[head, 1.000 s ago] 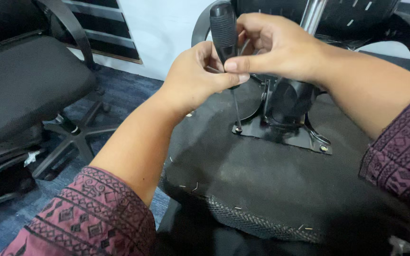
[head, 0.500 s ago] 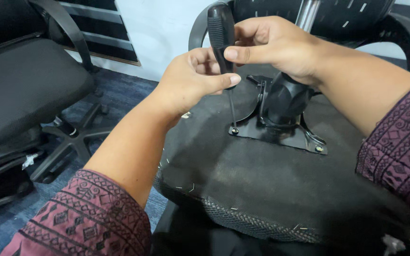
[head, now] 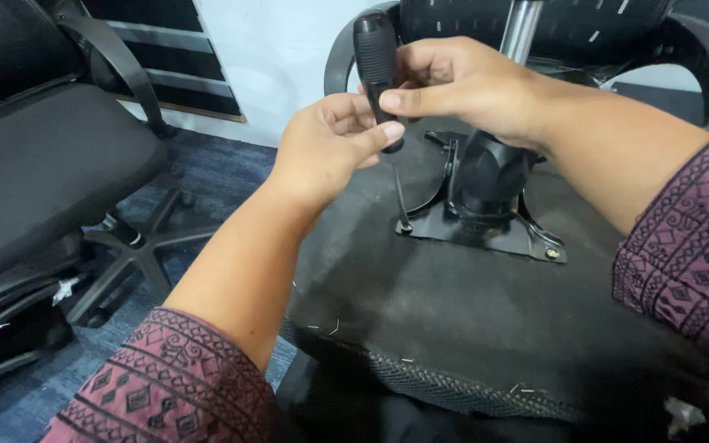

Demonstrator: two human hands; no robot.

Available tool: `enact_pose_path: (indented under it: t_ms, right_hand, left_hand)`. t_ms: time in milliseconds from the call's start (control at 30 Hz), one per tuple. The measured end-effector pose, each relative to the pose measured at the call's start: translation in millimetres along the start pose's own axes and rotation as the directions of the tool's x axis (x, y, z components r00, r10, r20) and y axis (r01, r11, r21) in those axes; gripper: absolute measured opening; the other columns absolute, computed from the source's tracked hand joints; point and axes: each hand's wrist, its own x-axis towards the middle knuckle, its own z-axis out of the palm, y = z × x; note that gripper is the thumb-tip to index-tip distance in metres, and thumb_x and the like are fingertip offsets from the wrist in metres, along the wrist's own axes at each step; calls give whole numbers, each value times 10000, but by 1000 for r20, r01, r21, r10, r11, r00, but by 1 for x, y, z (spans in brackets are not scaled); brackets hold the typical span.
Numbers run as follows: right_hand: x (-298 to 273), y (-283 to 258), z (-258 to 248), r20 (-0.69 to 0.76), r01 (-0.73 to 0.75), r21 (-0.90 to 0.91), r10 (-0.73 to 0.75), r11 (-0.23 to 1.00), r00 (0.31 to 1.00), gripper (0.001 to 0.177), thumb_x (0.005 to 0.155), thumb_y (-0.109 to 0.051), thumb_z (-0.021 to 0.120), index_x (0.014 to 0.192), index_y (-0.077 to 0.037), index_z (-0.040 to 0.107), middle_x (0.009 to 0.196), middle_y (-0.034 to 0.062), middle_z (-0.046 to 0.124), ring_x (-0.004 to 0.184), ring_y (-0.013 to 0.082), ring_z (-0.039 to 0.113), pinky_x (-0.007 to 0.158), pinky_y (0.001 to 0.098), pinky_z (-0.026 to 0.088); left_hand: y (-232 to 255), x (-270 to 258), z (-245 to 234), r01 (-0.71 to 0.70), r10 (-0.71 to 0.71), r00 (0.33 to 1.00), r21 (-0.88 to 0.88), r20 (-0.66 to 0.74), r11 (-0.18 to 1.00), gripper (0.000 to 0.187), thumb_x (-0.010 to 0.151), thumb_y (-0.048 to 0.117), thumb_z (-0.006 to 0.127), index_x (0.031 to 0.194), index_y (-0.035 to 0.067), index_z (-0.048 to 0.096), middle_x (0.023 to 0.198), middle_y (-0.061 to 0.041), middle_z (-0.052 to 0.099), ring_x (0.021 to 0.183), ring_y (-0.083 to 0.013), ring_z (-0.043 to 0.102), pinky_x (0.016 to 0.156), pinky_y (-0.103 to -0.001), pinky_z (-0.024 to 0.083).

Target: The person aligns a black office chair base onto the underside of an overturned chair seat and secures it by tightening four screws with a screwdriver. The person uses both hands to hold the base steady while turning the screwdriver.

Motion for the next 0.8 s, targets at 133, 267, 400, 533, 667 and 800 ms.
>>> enact_pose_path:
  t_ms: [133, 267, 400, 533, 667, 800]
  right_hand:
    - [-2, 0, -1, -11, 13, 28, -13, 1000, 1000, 335, 986, -247, 689, 1241, -34, 649, 1059, 25, 688, 996, 127, 644, 945, 299, 518]
    - [-2, -2, 1, -15, 25, 18, -24, 1000, 1000, 357, 959, -242, 707, 1241, -38, 630, 1087, 19, 690, 1028, 112, 657, 960, 286, 525]
    - [-3, -1, 1, -31, 10, -19, -11, 1000, 999, 371, 946, -247, 721, 1245, -45, 635, 1086, 16, 695, 1041, 111, 665, 969, 288, 530]
    - [-2, 1, 2, 1, 15, -7, -15, 1000, 1000, 378, 942, -241, 728, 1268, -64, 656, 1112, 13, 695, 1058, 115, 646, 962, 299, 517]
    - [0, 3, 3, 1, 23, 17, -23, 1000, 1000, 375, 915, -223, 746, 1249, -84, 644, 1124, 8, 697, 1086, 106, 660, 993, 289, 529]
    - [2, 2, 4, -33, -3, -29, 2, 1000, 999, 349, 916, -220, 758, 1218, -73, 662, 1085, 17, 693, 1037, 113, 654, 962, 287, 526]
  left_hand:
    - [-4, -3, -1, -39, 40, 999, -27, 27, 999, 376, 874, 225, 718, 1214, 94, 623, 1058, 0, 787, 1009, -88, 714, 863, -284, 569]
    - [-6, -4, 4, -58, 58, 998, -29, -3, 998, 392, 876, 246, 764, 1177, 66, 589, 1042, -16, 755, 991, -112, 698, 851, -299, 568]
    - [-6, -3, 5, -85, 85, 996, 24, -15, 996, 360, 878, 249, 792, 1134, 47, 639, 1024, -20, 722, 964, -119, 688, 810, -304, 561]
    - [-7, -3, -2, -85, 85, 995, -9, 45, 996, 360, 888, 246, 761, 1193, 76, 670, 1057, 2, 740, 977, -91, 678, 824, -279, 561]
    - [-11, 0, -3, -98, 102, 994, -80, 48, 992, 378, 878, 215, 734, 1195, 81, 578, 1048, -19, 764, 969, -92, 704, 816, -271, 578]
    - [-16, 2, 3, -134, 134, 991, -22, -14, 991, 381, 856, 189, 787, 1132, 34, 576, 1002, -52, 747, 904, -110, 705, 759, -271, 587]
